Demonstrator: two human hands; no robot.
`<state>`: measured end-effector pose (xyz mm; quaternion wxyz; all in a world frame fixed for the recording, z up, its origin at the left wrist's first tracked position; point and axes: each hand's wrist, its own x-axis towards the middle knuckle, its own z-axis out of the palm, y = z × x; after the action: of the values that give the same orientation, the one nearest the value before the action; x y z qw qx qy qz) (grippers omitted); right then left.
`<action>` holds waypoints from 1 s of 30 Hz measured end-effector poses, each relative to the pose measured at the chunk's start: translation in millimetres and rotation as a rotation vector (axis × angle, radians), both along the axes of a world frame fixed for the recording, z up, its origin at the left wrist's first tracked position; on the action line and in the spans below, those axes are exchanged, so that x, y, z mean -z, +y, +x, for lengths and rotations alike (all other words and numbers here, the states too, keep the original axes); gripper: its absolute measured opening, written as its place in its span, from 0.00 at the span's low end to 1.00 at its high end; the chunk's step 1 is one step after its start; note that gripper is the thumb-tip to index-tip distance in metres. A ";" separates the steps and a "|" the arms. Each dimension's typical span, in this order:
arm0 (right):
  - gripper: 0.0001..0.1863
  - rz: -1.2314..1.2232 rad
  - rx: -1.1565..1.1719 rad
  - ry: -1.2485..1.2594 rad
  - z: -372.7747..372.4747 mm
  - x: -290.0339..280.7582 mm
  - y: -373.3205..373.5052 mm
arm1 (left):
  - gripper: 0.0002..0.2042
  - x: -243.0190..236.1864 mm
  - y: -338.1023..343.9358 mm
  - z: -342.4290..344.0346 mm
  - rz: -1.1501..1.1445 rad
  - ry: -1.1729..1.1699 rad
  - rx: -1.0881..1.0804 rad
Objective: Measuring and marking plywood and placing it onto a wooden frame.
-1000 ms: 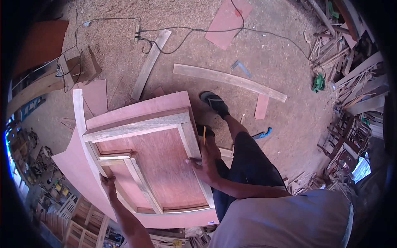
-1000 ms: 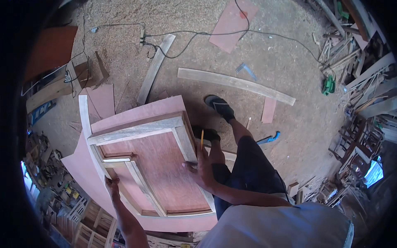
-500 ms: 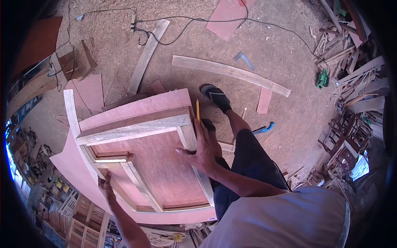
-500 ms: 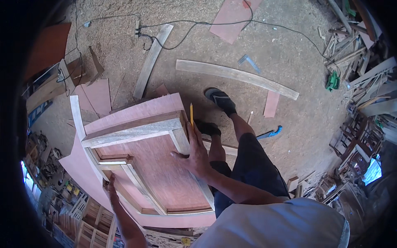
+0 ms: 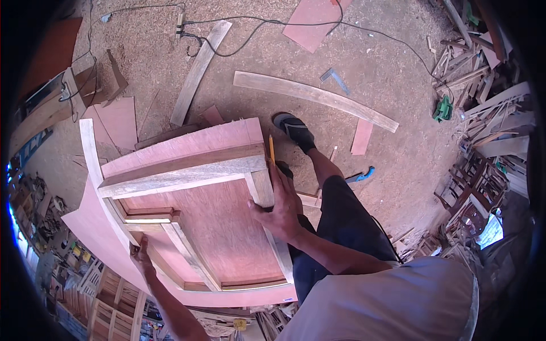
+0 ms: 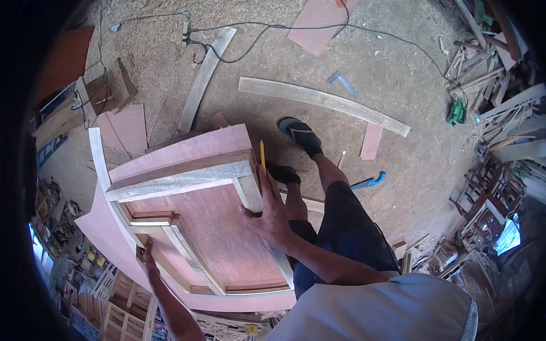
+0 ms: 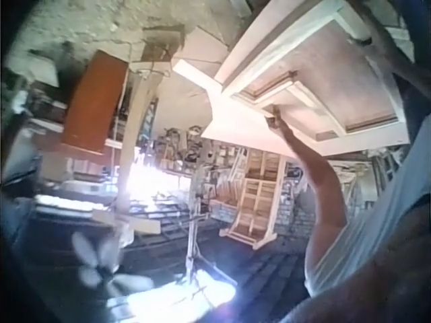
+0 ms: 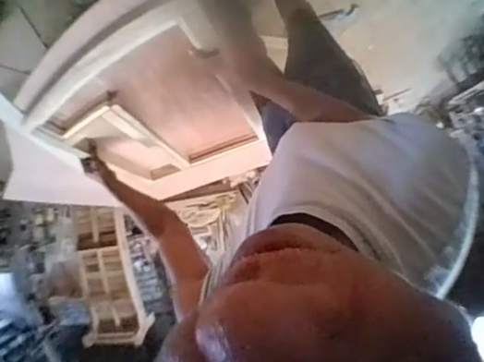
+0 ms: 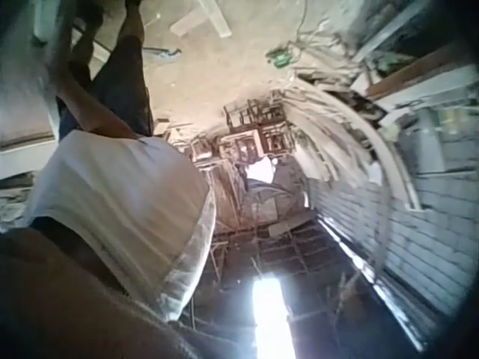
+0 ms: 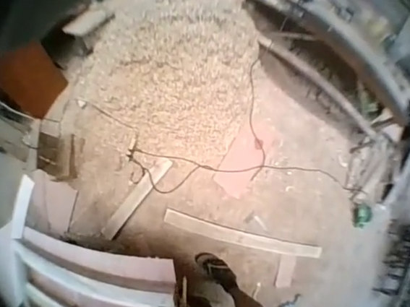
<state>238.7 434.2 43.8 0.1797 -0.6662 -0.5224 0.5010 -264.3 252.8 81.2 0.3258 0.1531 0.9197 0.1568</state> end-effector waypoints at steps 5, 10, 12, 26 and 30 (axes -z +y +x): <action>0.54 0.055 0.035 0.081 6.7 2.6 0.9 | 0.23 -4.3 4.1 5.7 0.020 -0.015 0.009; 0.53 -0.036 0.085 0.177 10.4 3.3 4.4 | 0.22 -4.8 8.6 9.4 -0.006 0.018 0.029; 0.54 -0.055 0.087 0.192 12.4 5.3 4.5 | 0.22 -7.7 11.5 9.9 -0.038 0.019 0.034; 0.55 -0.164 0.215 0.329 9.0 -5.3 21.7 | 0.27 -5.4 15.2 4.3 -0.095 -0.040 -0.020; 0.57 -0.115 0.091 0.259 13.0 6.9 38.4 | 0.28 -7.5 1.4 -17.0 -0.055 -0.075 -0.070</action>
<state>251.7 472.6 36.9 0.2294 -0.6281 -0.4345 0.6034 -281.3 254.1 88.7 0.3585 0.1060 0.9156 0.1483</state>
